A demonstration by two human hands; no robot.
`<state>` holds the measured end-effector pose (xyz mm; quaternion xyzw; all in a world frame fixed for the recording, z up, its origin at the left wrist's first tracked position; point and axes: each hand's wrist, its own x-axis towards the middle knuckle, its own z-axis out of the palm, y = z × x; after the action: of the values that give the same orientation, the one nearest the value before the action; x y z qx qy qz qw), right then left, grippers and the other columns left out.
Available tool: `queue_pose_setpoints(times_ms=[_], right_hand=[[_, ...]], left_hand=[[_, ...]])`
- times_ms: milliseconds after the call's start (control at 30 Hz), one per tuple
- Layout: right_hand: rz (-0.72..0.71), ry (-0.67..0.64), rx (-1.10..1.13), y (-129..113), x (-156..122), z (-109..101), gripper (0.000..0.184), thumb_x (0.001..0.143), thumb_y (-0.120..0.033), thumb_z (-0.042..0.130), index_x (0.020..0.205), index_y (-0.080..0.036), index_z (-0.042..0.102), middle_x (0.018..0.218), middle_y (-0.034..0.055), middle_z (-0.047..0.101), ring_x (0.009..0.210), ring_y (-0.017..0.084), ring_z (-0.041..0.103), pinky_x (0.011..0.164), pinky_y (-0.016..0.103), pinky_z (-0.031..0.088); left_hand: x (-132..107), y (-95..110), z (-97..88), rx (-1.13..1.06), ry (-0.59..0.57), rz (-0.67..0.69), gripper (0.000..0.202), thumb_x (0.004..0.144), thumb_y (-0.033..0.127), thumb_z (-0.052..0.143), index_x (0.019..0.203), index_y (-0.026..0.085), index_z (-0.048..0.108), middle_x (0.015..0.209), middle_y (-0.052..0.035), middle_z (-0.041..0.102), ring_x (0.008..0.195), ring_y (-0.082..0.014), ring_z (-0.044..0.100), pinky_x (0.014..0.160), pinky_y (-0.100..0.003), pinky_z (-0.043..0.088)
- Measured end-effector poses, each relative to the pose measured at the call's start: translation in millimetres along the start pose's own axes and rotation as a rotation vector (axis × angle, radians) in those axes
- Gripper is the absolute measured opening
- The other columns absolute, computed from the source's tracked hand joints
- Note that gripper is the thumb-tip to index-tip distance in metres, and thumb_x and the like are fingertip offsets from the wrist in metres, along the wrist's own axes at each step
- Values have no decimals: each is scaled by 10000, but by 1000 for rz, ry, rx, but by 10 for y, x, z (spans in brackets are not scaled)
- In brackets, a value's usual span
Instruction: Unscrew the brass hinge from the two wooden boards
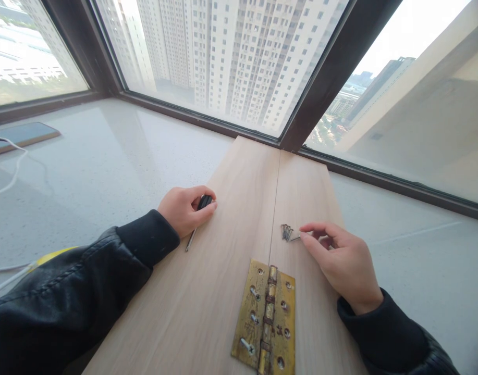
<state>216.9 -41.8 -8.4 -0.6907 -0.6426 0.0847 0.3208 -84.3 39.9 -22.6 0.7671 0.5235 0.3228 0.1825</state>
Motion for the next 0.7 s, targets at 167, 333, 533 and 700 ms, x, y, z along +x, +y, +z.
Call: queue_pose_setpoints(times_ms=[167,333,533,700], right_hand=[[-25,-26,-25,-1,2,4,172,768,-352,610,816,-222,713,640,-4,637,470,136,528,501,297,438],[-45,-7,-70,13,8,10,189,769,-380,619,839,-224,700,689,16,653,529,166,547,555,339,452],[-83,-37,-90,0,4,2,225,795,-439,623,796,-230,704,683,24,666,557,179,557,562,340,449],[-93,-34,-80,-12,4,-4,244,831,-446,604,785,-230,706,689,11,684,545,159,566,562,316,455]], left_hand=[[4,0,1,5,-1,1,255,793,353,571,864,161,724,459,74,359,445,-79,336,515,-248,298],[3,2,-1,-1,-9,-10,257,792,354,571,870,162,722,465,73,361,448,-81,341,517,-252,299],[1,-6,-6,4,-12,-3,259,794,353,568,875,161,723,467,73,361,450,-82,340,521,-254,298],[4,6,-6,3,-12,-8,263,793,354,566,874,160,723,466,71,361,450,-84,344,522,-255,301]])
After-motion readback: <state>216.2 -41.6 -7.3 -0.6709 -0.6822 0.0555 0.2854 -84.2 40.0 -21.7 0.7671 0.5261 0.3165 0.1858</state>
